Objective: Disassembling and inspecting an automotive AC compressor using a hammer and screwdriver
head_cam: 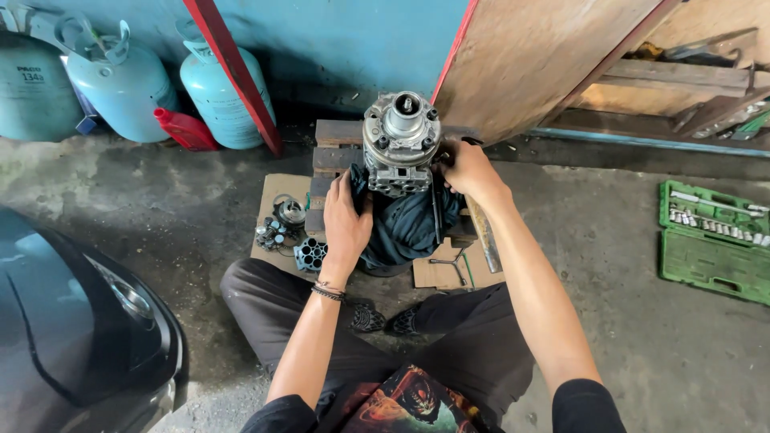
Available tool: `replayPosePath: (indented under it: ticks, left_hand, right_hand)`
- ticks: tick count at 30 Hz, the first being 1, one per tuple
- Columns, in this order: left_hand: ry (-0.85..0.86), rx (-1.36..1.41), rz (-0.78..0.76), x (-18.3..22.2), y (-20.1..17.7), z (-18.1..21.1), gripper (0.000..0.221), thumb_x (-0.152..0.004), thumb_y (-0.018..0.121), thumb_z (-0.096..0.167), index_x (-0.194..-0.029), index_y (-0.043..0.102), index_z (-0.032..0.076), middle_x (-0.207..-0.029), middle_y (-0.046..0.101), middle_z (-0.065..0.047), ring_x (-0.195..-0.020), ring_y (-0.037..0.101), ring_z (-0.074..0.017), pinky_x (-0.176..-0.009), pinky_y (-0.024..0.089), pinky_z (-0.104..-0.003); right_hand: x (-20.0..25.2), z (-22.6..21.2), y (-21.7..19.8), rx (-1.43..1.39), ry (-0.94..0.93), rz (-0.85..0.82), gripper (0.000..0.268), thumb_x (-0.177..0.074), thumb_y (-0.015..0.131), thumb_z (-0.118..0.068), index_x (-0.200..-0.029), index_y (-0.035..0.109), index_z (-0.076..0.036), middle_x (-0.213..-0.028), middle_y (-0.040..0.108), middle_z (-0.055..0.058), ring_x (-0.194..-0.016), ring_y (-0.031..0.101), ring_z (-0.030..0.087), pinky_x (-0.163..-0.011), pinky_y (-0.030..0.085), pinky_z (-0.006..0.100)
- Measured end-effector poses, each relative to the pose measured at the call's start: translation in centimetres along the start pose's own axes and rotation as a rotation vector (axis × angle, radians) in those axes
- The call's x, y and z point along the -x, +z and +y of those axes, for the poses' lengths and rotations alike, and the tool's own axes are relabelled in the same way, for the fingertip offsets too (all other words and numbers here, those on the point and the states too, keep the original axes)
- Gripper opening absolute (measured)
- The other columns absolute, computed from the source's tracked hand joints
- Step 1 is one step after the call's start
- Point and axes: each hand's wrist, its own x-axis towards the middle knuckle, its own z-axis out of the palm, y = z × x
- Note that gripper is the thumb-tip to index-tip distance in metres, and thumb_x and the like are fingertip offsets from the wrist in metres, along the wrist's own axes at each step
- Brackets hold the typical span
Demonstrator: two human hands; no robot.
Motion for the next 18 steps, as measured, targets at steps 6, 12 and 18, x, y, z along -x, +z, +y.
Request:
replayPosePath:
  ticks: [6, 12, 18]
  left_hand:
    - [-0.039, -0.018, 0.005, 0.0, -0.1, 0.8, 0.062, -0.086, 0.07, 0.015, -0.144, 0.05, 0.007, -0.128, 0.057, -0.016, -0.115, 0.061, -0.0407, -0.102, 0.048, -0.05]
    - [-0.081, -0.01, -0.051, -0.2, -0.8, 1.5, 0.06, -0.091, 0.066, 0.015, -0.146, 0.047, 0.006, -0.131, 0.054, -0.017, -0.118, 0.058, -0.0406, -0.104, 0.046, -0.052]
    - [-0.111, -0.019, -0.065, -0.1, -0.7, 1.4, 0.06, -0.091, 0.067, 0.017, -0.146, 0.047, 0.005, -0.132, 0.053, -0.018, -0.12, 0.058, -0.0418, -0.106, 0.045, -0.053]
  right_hand:
    - [-0.8, 1.1, 0.1, -0.087, 0.061, -0.027, 0.034, -0.096, 0.06, -0.007, -0.128, 0.063, 0.004, -0.089, 0.074, 0.024, -0.062, 0.075, 0.023, -0.062, 0.065, 0.035]
    - [-2.0, 3.5, 0.7, -0.304, 0.082, 0.057, 0.022, -0.095, 0.066, -0.004, -0.114, 0.067, 0.006, -0.099, 0.07, 0.032, -0.069, 0.076, 0.03, -0.063, 0.066, 0.036]
    - [-2.7, 5.5, -0.4, -0.455, 0.107, 0.085, 0.021, -0.09, 0.073, -0.007, -0.108, 0.069, 0.003, -0.095, 0.07, 0.028, -0.071, 0.076, 0.03, -0.064, 0.066, 0.036]
